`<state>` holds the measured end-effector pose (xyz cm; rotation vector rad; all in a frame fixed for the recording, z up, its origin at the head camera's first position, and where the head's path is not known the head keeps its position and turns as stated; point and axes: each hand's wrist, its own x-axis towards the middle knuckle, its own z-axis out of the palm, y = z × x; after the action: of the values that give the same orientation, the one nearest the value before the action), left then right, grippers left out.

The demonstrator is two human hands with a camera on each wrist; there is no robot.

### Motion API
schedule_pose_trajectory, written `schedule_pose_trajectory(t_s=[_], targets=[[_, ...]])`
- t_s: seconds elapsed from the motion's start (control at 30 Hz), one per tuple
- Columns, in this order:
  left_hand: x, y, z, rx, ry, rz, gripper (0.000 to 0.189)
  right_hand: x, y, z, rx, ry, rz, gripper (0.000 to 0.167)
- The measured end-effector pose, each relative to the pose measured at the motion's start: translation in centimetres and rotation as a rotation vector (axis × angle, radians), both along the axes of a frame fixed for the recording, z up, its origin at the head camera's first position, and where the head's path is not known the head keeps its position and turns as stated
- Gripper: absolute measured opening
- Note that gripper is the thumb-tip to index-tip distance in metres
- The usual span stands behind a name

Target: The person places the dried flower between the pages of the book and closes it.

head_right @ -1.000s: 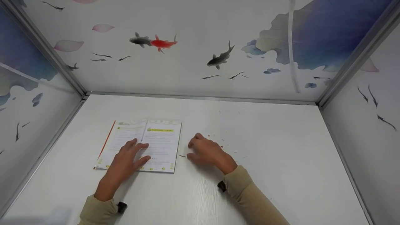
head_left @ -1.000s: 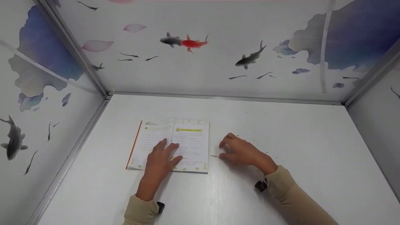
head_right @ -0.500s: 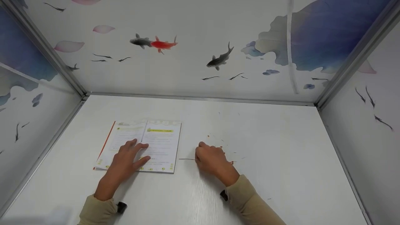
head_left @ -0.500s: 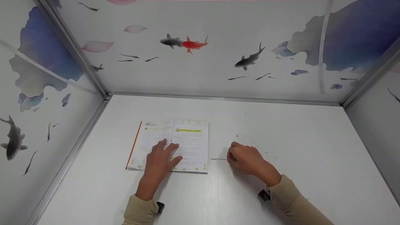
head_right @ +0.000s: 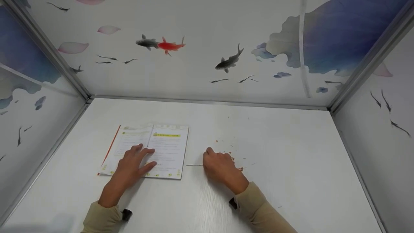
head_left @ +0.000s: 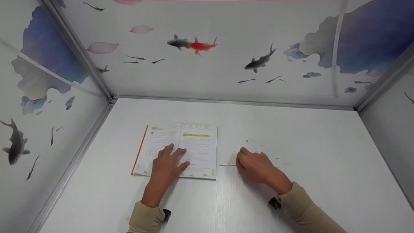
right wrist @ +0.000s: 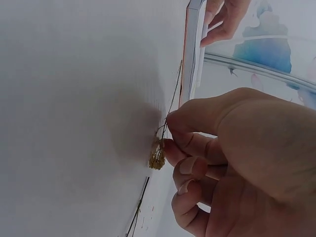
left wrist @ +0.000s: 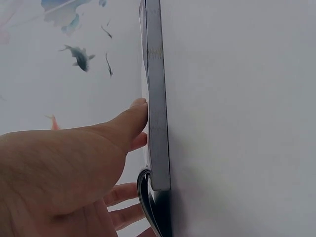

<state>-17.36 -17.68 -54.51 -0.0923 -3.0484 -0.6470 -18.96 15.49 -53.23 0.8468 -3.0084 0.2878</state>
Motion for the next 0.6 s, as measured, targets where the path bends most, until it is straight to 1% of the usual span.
schedule_pose_trajectory(t_s=[0.17,0.33,0.43,0.6], targets=[[-0.1,0.0,-0.1,0.006,0.001,-0.007,0.051,-0.3,0.7,0.1,-0.044,0.029,0.01,0.011],[-0.2,-0.2,-0.1,0.022,-0.005,-0.013,0.051,-1.0,0.8,0.6,-0.07,0.061,0.028,0.009],[-0.2,-0.3,-0.2,0.012,0.0,-0.015,0.051,-1.5,0.2,1.0,-0.07,0.047,0.023,0.007],[-0.2,-0.6,-0.4,0.003,0.009,-0.03,0.051,-2.8,-1.4,1.4,-0.042,0.0,0.002,0.008]])
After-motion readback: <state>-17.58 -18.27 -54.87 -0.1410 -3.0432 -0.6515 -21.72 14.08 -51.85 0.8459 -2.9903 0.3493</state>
